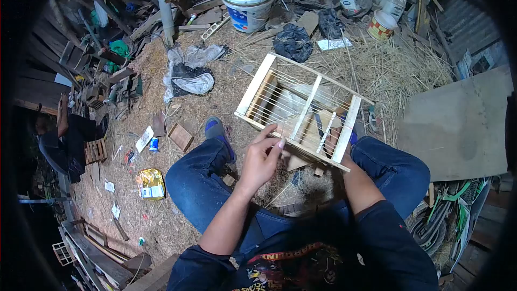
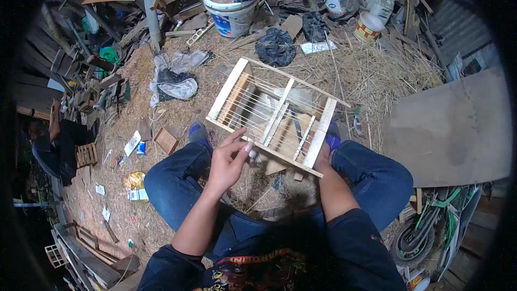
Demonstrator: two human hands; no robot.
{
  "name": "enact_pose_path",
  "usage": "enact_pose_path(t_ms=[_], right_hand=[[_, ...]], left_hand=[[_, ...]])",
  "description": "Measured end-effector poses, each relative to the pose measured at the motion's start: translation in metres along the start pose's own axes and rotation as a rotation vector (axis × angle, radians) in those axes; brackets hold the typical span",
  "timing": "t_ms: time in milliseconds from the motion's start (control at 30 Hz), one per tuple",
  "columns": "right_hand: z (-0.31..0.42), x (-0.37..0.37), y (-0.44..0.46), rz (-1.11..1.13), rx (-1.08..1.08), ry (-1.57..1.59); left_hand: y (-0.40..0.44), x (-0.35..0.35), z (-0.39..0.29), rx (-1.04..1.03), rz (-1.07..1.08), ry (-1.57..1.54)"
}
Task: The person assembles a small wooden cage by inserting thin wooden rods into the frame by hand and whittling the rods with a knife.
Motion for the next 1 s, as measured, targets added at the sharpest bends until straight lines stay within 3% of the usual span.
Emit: enact_pose_path(t_ms=[67, 533, 700, 733, 800, 1000], right_hand=[[0.0, 0.0, -0.002, -0.003, 0.009, 0.02], [-0.003, -0.01, -0.019, -0.033, 0.133, 0.183], [0.0, -0.017, -0.021, -0.133, 0.301, 0.154], [0.0, -0.02, -0.019, -0.106, 0.28, 0.166], [-0.005, -0.032, -0.013, 0.095, 0.029, 0.357], [0.01, -0.032, -0.021, 0.06, 0.063, 0.357]], left_hand=[[0.002, 0.001, 0.007, -0.115, -0.058, 0.089], [0.02, 0.007, 0.017, -0.126, -0.048, 0.111], [0.034, 0.029, 0.029, -0.165, -0.095, 0.159], [0.037, 0.034, 0.034, -0.178, -0.107, 0.161], [0.039, 0.04, 0.039, -0.168, -0.126, 0.124], [0.032, 0.033, 0.031, -0.171, -0.107, 0.156]])
Point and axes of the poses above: each hand's wrist, its own y-axis towards the middle knuckle, its own x-axis out of the back of the hand, z = x × y, the point moved 4 cm from there along y, towards the middle knuckle, and after that the axes turned 10 degrees about -x, right-handed, at the moved point
